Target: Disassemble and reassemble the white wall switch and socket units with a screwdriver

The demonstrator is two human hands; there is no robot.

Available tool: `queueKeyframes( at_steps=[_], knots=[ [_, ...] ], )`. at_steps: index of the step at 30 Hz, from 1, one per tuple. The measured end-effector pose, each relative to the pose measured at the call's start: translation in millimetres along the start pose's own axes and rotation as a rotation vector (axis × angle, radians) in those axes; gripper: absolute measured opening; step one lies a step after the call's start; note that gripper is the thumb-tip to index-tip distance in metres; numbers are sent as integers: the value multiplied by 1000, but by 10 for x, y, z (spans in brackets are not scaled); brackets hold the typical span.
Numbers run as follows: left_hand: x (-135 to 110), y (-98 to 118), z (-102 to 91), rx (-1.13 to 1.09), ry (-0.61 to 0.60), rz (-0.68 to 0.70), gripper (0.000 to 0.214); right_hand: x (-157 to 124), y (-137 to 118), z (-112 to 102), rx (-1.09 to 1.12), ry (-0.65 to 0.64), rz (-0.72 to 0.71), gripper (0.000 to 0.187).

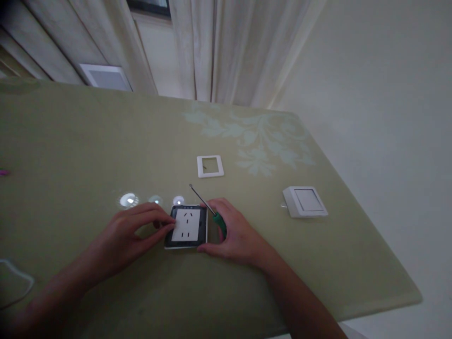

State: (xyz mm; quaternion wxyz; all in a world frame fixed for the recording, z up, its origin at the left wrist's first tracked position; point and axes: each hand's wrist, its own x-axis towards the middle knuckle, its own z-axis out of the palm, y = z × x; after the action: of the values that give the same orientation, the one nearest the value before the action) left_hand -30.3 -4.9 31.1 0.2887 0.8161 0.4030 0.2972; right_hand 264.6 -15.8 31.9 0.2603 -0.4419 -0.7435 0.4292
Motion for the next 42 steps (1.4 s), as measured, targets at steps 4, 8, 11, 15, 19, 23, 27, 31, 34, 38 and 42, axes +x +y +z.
queueKeyframes(
  at_steps=[4, 8, 11, 15, 19, 23, 27, 31, 34, 38, 42],
  knots=[
    [10, 22, -15, -22, -10, 6, 8, -2, 15, 9, -4, 5, 10, 85],
    [8, 17, -18, -11, -10, 18, 8, -12, 23, 13, -3, 6, 7, 86],
    [3, 3, -10, 10, 2, 27, 8, -16, 19, 9, 2, 6, 4, 84],
    [3, 2, -14, 35, 12, 39, 8, -10, 6, 2, 7, 2, 4, 84],
    [-2, 4, -16, 59, 26, 54, 9, -10, 9, 4, 11, -2, 12, 83],
    [-9, -6, -9, 80, 51, 61, 10, -21, 23, 11, 11, 0, 9, 84],
    [-8, 4, -19, 44, 17, 46, 10, -21, 16, 0, 18, -3, 13, 82],
    [-7, 22, -29, -5, -21, 25, 8, -20, -2, -14, 45, -17, 77, 82],
    [-3, 21, -37, -25, -37, 15, 10, -26, -1, -17, 50, -19, 95, 83],
    [-11, -4, -71, -5, -67, -41, 17, -34, 8, -28, 60, -19, 93, 84],
    [-43, -44, -86, 89, -109, -81, 69, -33, 1, -43, 63, -36, 73, 85]
  ],
)
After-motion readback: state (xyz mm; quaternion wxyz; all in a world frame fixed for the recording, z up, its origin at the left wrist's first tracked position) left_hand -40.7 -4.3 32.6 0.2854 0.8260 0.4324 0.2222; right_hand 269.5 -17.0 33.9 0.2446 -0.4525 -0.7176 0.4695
